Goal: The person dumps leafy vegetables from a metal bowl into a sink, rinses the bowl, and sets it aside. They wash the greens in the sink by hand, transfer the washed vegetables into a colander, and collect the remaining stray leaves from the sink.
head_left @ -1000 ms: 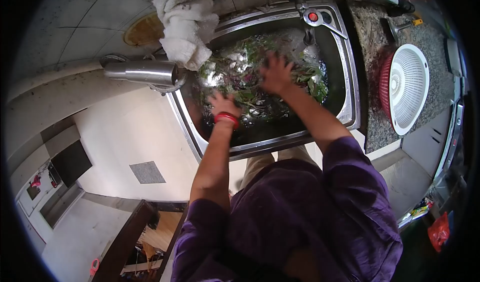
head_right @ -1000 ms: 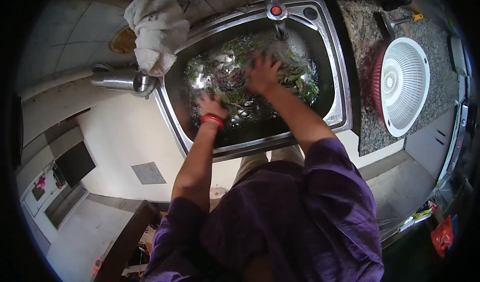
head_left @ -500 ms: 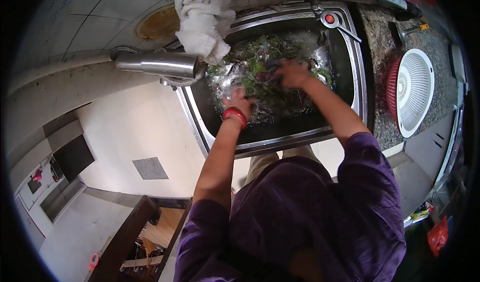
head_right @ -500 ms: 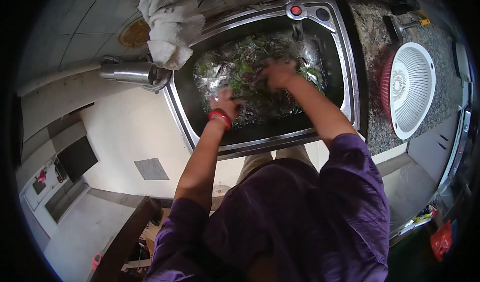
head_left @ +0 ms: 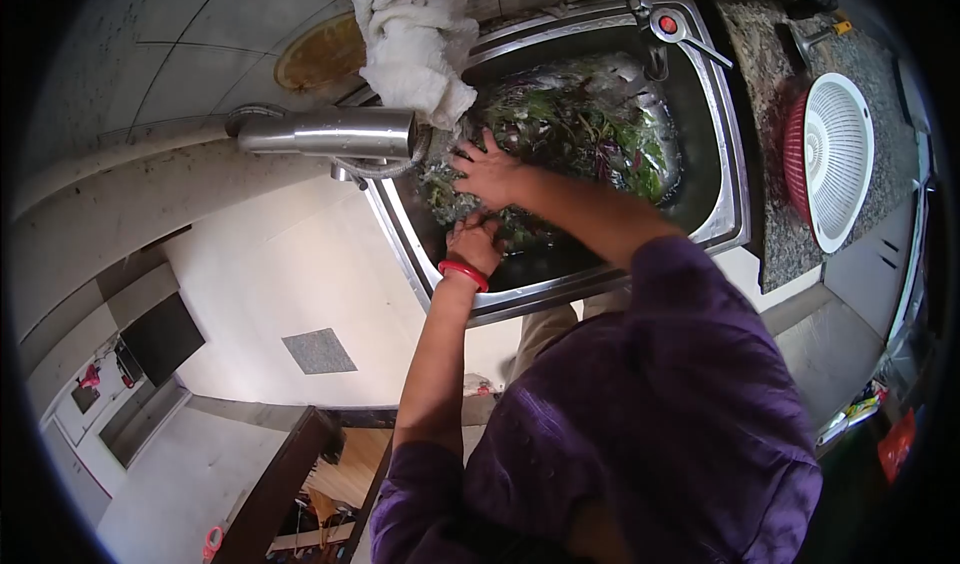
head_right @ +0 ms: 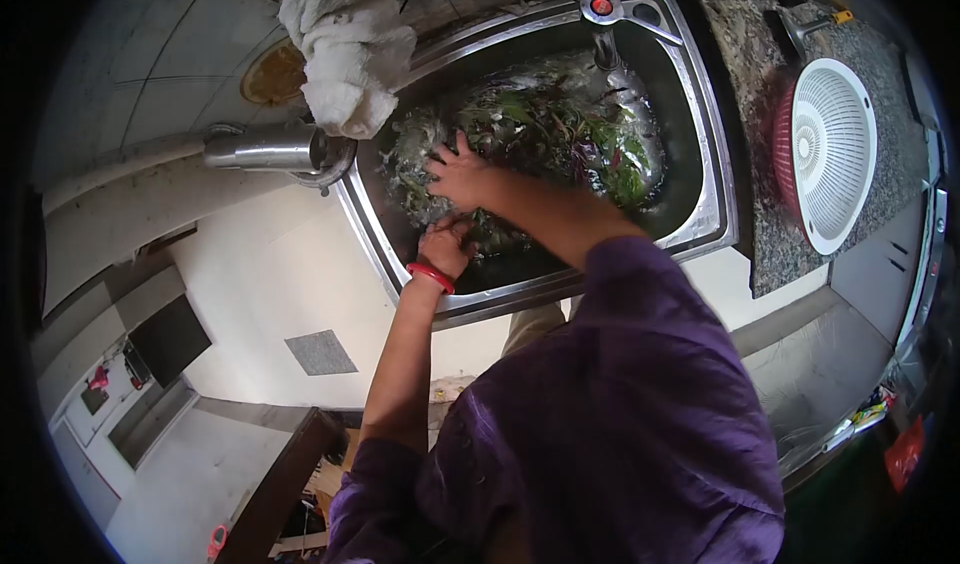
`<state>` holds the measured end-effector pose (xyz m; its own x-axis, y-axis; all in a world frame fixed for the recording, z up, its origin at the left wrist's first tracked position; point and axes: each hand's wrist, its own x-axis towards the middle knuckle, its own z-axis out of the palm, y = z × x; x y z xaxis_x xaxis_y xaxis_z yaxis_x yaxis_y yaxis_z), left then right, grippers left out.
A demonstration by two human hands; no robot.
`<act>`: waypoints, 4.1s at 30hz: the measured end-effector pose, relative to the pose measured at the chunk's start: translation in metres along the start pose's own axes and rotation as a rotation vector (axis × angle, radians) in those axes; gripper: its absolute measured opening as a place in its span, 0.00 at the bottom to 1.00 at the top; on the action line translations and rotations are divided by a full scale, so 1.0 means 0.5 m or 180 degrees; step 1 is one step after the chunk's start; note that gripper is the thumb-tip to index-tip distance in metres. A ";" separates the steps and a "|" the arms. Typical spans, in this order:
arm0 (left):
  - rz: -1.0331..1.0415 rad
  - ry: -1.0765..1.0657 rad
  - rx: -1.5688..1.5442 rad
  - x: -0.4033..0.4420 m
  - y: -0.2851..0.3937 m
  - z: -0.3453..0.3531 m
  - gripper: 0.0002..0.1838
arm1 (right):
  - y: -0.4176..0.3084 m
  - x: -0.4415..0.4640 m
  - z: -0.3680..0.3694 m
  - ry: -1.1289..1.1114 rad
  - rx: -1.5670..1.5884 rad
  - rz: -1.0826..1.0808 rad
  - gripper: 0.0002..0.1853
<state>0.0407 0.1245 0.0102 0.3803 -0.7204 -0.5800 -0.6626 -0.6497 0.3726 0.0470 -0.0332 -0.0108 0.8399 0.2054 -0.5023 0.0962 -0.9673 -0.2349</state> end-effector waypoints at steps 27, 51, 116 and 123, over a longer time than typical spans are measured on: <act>-0.0260 -0.0093 -0.6426 0.063 0.064 -0.096 0.19 | 0.177 -0.266 0.040 0.1581 0.5256 0.0997 0.28; -0.0226 -0.0505 0.1480 0.107 0.079 -0.020 0.32 | 0.176 -0.315 0.141 0.0236 0.2015 0.2415 0.29; 0.0153 0.0599 -0.0060 -0.062 0.052 0.027 0.22 | 0.163 -0.239 0.081 0.1244 0.1727 0.3165 0.26; -0.0238 0.0274 0.0280 0.030 0.132 0.014 0.32 | 0.210 -0.306 0.137 0.0365 0.1502 0.2109 0.29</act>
<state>-0.0018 0.0723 0.0210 0.4822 -0.6912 -0.5382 -0.6828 -0.6815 0.2636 -0.1083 -0.1559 -0.0156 0.6954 -0.4276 -0.5776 -0.6523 -0.7129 -0.2576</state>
